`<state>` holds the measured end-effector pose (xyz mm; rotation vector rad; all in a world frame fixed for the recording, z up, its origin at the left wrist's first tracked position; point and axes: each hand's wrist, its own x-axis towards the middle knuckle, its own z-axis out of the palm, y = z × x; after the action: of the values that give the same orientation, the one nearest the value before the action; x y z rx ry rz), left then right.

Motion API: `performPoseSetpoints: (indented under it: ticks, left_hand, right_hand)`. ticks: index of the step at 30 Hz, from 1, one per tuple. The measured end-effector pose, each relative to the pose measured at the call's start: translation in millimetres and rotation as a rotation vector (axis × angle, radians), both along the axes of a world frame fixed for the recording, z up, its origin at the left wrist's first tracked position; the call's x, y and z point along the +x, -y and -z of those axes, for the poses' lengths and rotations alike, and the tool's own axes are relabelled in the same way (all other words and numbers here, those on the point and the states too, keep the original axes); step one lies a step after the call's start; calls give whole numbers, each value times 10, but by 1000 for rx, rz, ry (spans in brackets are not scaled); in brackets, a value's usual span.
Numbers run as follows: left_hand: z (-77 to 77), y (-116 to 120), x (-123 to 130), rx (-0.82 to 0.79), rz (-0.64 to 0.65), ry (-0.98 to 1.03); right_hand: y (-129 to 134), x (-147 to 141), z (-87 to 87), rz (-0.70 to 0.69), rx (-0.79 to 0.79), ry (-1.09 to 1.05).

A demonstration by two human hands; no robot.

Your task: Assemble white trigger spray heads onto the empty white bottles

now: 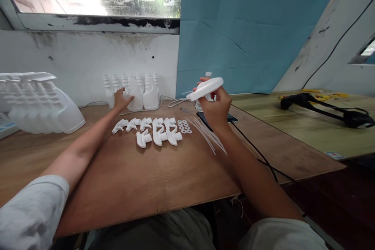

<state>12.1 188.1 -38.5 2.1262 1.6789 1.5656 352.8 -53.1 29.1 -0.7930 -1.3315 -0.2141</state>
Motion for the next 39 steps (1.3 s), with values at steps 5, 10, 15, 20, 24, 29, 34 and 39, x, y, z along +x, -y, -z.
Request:
performPoseSetpoints:
  ticks: [5, 10, 15, 20, 24, 29, 34, 39]
  left_hand:
    - [-46, -19, 72, -59, 15, -40]
    - [-145, 394, 12, 49, 100, -109]
    - [-217, 900, -119, 246, 192, -252]
    - [-263, 1093, -161, 329, 181, -254]
    - [-261, 1120, -117, 350, 206, -246]
    - [-260, 1146, -86, 335, 216, -230]
    - [-304, 1218, -49, 359, 226, -230]
    - [-431, 1711, 185, 306, 364, -274]
  right_hand:
    - [-30, -39, -64, -349, -75, -226]
    - [6, -16, -101, -488, -97, -129]
    - [52, -22, -116, -485, -79, -73]
    - [57, -62, -107, -550, -99, -116]
    - [64, -77, -97, -623, -91, -171]
    - [73, -45, -103, -549, -91, -122]
    - [69, -78, -120, -594, -142, -179]
    - [120, -289, -193, -658, -268, -180]
